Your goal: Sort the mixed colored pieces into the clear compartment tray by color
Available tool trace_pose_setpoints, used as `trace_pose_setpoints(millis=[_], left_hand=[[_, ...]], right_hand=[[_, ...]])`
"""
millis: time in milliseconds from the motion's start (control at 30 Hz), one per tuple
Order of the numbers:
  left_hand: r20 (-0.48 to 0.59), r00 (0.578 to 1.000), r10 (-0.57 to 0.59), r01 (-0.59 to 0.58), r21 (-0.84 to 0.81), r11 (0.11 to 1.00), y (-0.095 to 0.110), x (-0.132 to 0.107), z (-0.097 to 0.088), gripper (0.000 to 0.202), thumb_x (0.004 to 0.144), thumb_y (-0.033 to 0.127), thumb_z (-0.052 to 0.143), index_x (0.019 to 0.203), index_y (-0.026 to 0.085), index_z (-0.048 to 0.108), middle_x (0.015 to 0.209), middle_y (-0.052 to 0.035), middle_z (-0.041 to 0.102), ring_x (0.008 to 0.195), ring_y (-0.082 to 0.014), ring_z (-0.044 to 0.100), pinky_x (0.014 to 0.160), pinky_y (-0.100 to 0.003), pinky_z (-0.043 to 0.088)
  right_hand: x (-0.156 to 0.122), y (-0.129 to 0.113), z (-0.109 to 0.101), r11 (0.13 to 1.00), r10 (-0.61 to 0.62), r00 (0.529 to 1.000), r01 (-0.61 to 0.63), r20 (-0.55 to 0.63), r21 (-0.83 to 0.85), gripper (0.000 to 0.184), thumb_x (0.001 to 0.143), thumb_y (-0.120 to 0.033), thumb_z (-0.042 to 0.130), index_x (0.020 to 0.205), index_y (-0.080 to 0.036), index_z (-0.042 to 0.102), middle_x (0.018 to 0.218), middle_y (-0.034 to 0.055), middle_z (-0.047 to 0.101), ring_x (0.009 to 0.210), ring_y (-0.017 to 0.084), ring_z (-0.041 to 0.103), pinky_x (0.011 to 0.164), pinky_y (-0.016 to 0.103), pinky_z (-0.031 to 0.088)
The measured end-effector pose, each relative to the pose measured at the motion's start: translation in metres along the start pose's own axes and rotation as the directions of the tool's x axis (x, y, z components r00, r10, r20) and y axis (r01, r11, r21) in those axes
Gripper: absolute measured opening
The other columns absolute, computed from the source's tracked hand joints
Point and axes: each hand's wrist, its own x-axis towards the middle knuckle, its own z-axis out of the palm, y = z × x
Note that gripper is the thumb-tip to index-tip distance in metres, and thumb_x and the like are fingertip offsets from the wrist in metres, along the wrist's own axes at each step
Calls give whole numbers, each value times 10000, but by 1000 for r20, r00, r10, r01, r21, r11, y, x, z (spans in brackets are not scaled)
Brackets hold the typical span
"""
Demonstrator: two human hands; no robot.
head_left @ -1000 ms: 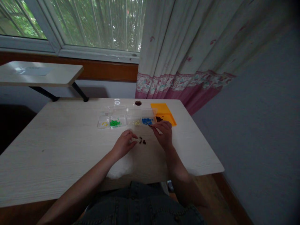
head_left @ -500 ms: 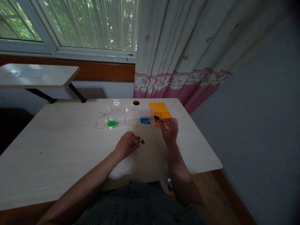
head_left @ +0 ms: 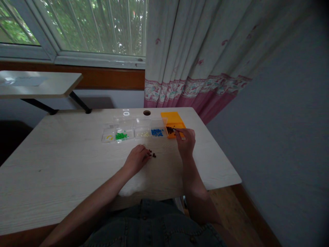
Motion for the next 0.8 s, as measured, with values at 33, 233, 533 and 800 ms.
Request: trace_pose_setpoints(millis=[33,233,533,800], left_hand=[[-4,1000,-2,2,2,1000,0,0,-1,77,885,200,607,932,167,657,940,-77,620,919,-218,558,822,-344,482],[-9,1000,-27,27,26,999,-1,1,-2,79,892,194,595,915,162,664,902,-72,610,904,-218,558,821,-343,479],[-22,999,-42,43,55,998,-5,0,-4,154,929,239,547,871,150,659,869,-77,597,874,-212,552,808,-339,470],[-89,996,-28,33,59,998,-6,0,-9,148,922,265,570,854,160,650,865,-74,602,858,-204,552,791,-340,473]], right_hand=[[0,2,0,1000,20,1000,-20,-2,-19,145,897,-325,621,905,-214,714,870,36,717,870,187,608,893,365,438],[-5,12,8,957,198,979,-184,42,-223,163,878,-346,625,888,-223,733,943,59,708,967,231,554,926,402,375],[-12,17,17,889,344,922,-260,176,-376,165,862,-295,605,881,-229,754,1041,85,678,1069,273,479,914,436,329],[-16,21,20,911,318,926,-238,204,-337,192,848,-311,597,811,-218,760,1026,111,668,1057,279,446,924,478,314]])
